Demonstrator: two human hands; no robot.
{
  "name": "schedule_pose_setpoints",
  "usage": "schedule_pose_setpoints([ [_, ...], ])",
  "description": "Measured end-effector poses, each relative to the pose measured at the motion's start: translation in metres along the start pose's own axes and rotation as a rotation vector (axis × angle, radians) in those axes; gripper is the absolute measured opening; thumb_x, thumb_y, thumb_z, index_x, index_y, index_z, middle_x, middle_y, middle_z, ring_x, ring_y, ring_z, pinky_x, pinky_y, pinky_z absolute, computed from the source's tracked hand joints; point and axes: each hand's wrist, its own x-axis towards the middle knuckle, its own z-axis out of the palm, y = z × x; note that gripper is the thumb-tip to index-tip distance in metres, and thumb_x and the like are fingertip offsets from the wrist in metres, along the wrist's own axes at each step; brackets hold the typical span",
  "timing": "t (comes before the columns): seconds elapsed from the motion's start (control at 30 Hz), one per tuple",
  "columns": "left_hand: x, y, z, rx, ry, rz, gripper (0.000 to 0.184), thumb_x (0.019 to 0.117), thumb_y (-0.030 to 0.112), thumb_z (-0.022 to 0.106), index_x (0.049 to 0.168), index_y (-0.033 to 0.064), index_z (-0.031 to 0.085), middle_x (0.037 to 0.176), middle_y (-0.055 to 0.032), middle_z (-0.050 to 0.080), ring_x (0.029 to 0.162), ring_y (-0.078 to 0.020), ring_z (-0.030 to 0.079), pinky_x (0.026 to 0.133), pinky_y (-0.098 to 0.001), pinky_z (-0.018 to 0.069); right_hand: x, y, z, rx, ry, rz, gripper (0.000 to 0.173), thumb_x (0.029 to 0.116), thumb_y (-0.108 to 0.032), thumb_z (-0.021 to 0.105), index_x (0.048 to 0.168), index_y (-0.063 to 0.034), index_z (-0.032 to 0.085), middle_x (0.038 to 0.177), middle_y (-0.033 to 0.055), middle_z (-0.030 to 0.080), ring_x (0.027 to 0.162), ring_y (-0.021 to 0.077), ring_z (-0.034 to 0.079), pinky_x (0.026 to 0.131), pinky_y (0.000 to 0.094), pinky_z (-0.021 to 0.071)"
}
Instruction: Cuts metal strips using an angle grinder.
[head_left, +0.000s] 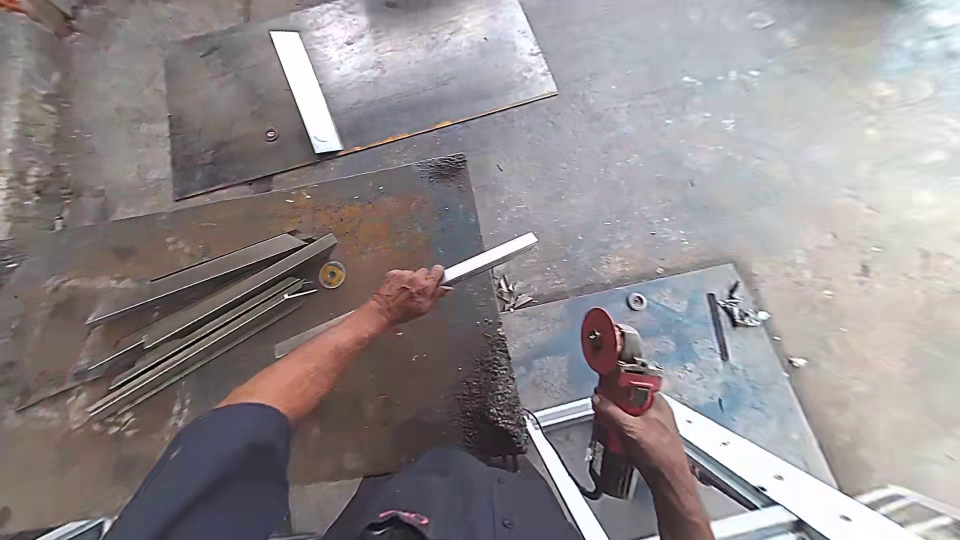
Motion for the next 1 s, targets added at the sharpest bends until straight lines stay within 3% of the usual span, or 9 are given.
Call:
schedule_pose_setpoints([
  [0.13, -0.012, -0.032, 0.038, 0.115, 0.153, 0.144, 0.061, 0.1088, 0.053, 0.033, 0.105, 0.0017, 0.065, 0.072, -0.0148, 0.063, 0.061, -0.0340, 0.067, 0.052, -0.0470, 0.0533, 0.015, -0.021, 0.011, 0.020, -0.018, -0.039, 0.070, 0.0634, -0.039, 0.086, 0.121, -0.0058, 0.063, 0.098, 0.0029, 0.073, 0.088, 0.0103, 0.071, 0.081, 0.0352, 0.0606],
  [0.2, -0.019, -0.036, 0.050, 0.118, 0.172, 0.161, 0.060, 0.1083, 0.053, 0.036, 0.104, 0.0020, 0.065, 0.073, -0.0149, 0.064, 0.062, -0.0348, 0.067, 0.053, -0.0478, 0.0529, 0.021, -0.033, 0.017, 0.014, -0.031, -0.042, 0.070, 0.0640, -0.038, 0.086, 0.121, -0.0054, 0.063, 0.099, 0.0027, 0.073, 0.089, 0.0090, 0.071, 0.083, 0.0339, 0.0602],
  [0.33, -0.022, -0.033, 0.059, 0.075, 0.169, 0.126, 0.058, 0.1054, 0.055, 0.043, 0.103, 0.0024, 0.065, 0.076, -0.0155, 0.066, 0.064, -0.0356, 0.068, 0.054, -0.0483, 0.0537, 0.034, -0.047, 0.027, -0.025, -0.066, -0.064, 0.069, 0.0650, -0.038, 0.086, 0.121, -0.0054, 0.063, 0.099, 0.0018, 0.073, 0.090, 0.0079, 0.071, 0.084, 0.0325, 0.0597],
  [0.67, -0.018, -0.036, 0.061, 0.033, 0.137, 0.148, 0.058, 0.1065, 0.052, 0.038, 0.092, 0.0014, 0.062, 0.071, -0.0146, 0.060, 0.058, -0.0343, 0.064, 0.048, -0.0462, 0.0500, 0.060, -0.061, 0.054, -0.081, -0.137, -0.039, 0.069, 0.0655, -0.035, 0.087, 0.123, -0.0055, 0.062, 0.099, 0.0015, 0.073, 0.090, 0.0067, 0.070, 0.084, 0.0310, 0.0594],
  [1.0, -0.018, -0.036, 0.059, 0.005, 0.103, 0.134, 0.056, 0.1061, 0.052, 0.040, 0.092, 0.0030, 0.062, 0.071, -0.0126, 0.060, 0.059, -0.0332, 0.064, 0.049, -0.0454, 0.0504, 0.073, -0.062, 0.062, -0.155, -0.170, -0.037, 0.069, 0.0654, -0.038, 0.086, 0.122, -0.0060, 0.063, 0.100, 0.0024, 0.072, 0.091, 0.0084, 0.070, 0.084, 0.0340, 0.0589],
])
